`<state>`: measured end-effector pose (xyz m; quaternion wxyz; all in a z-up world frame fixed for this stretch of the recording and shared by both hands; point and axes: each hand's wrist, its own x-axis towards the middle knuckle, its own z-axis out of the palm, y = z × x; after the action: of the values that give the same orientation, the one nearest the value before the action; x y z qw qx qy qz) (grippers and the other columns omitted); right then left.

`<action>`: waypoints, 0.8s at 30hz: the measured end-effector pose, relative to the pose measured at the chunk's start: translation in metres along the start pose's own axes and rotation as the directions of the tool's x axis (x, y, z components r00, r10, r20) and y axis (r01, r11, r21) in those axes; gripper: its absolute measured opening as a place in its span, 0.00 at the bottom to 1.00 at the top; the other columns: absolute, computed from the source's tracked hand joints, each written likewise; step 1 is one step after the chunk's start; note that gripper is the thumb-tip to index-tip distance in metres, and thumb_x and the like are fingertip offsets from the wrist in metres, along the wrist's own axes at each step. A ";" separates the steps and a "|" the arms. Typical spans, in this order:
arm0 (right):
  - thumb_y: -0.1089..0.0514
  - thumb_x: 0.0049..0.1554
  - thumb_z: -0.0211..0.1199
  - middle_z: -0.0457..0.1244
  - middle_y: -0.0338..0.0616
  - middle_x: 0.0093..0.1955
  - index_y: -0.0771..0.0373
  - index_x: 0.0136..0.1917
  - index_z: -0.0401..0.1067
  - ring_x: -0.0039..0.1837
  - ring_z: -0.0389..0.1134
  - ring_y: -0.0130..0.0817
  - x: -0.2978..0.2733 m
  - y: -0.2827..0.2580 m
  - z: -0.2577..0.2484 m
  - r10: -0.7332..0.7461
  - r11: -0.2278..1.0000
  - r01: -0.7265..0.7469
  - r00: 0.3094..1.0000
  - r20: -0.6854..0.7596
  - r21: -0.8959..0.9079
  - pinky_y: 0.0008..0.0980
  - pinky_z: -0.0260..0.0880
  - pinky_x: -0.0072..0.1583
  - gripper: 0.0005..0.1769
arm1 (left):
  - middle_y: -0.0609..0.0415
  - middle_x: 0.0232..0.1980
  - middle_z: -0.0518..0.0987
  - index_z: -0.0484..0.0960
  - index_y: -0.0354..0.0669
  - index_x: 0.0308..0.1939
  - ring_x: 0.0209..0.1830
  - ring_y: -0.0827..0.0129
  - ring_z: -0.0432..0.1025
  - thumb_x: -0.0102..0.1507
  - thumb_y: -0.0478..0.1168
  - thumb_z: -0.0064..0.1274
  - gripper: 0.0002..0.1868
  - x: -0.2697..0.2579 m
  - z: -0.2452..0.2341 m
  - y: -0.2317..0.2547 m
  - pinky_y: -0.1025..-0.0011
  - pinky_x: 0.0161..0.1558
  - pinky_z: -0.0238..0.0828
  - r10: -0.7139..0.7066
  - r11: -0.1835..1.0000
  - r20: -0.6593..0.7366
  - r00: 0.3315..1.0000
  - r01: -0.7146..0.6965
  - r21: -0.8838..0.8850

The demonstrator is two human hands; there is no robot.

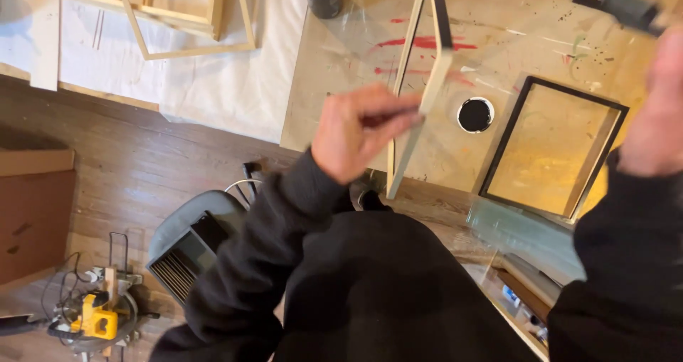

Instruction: Painting the interior and exterior edges of a wooden picture frame with black paint using a foam brush.

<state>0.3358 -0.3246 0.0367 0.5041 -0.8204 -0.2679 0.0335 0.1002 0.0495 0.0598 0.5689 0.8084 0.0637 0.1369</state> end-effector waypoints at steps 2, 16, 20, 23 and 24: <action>0.66 0.74 0.60 0.66 0.50 0.61 0.66 0.65 0.68 0.50 0.70 0.31 -0.027 -0.040 0.037 -0.005 0.998 0.008 0.999 -0.041 0.062 0.29 0.69 0.51 0.07 | 0.53 0.43 0.87 0.87 0.42 0.52 0.39 0.74 0.83 0.66 0.36 0.62 0.11 0.026 -0.004 -0.006 0.75 0.46 0.86 -0.091 0.971 0.082 0.992 0.107 -0.216; 0.67 0.55 0.81 0.60 0.50 0.72 0.60 0.81 0.51 0.60 0.64 0.29 -0.068 -0.112 0.195 0.046 0.969 -0.062 0.996 0.074 0.239 0.28 0.69 0.59 0.52 | 0.50 0.39 0.87 0.87 0.31 0.50 0.34 0.73 0.82 0.61 0.35 0.65 0.15 0.071 0.029 -0.096 0.72 0.42 0.87 -0.466 0.684 0.360 0.808 0.587 -0.433; 0.66 0.53 0.82 0.59 0.47 0.74 0.59 0.82 0.48 0.63 0.61 0.30 -0.067 -0.106 0.206 0.095 0.968 -0.115 0.991 0.097 0.224 0.29 0.67 0.61 0.56 | 0.49 0.38 0.87 0.87 0.30 0.49 0.32 0.72 0.82 0.59 0.34 0.66 0.15 0.072 0.038 -0.104 0.72 0.41 0.88 -0.485 0.641 0.381 0.787 0.617 -0.456; 0.66 0.53 0.83 0.58 0.47 0.74 0.59 0.82 0.46 0.65 0.61 0.31 -0.064 -0.106 0.207 0.060 0.973 -0.080 0.993 0.099 0.218 0.29 0.67 0.62 0.57 | 0.48 0.37 0.87 0.87 0.30 0.49 0.32 0.72 0.82 0.60 0.35 0.65 0.16 0.068 0.036 -0.095 0.74 0.40 0.87 -0.470 0.685 0.370 0.801 0.596 -0.419; 0.66 0.53 0.83 0.58 0.47 0.74 0.59 0.82 0.46 0.65 0.61 0.31 -0.064 -0.107 0.208 0.060 0.972 -0.081 0.993 0.099 0.219 0.29 0.67 0.62 0.57 | 0.48 0.37 0.87 0.87 0.30 0.49 0.32 0.72 0.82 0.60 0.35 0.65 0.16 0.065 0.036 -0.095 0.74 0.40 0.87 -0.470 0.685 0.371 0.801 0.596 -0.418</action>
<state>0.1698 -0.1497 0.0119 0.5784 -0.7654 -0.2559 0.1187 0.1772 0.0668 -0.0308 0.7818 0.5813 0.1913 -0.1199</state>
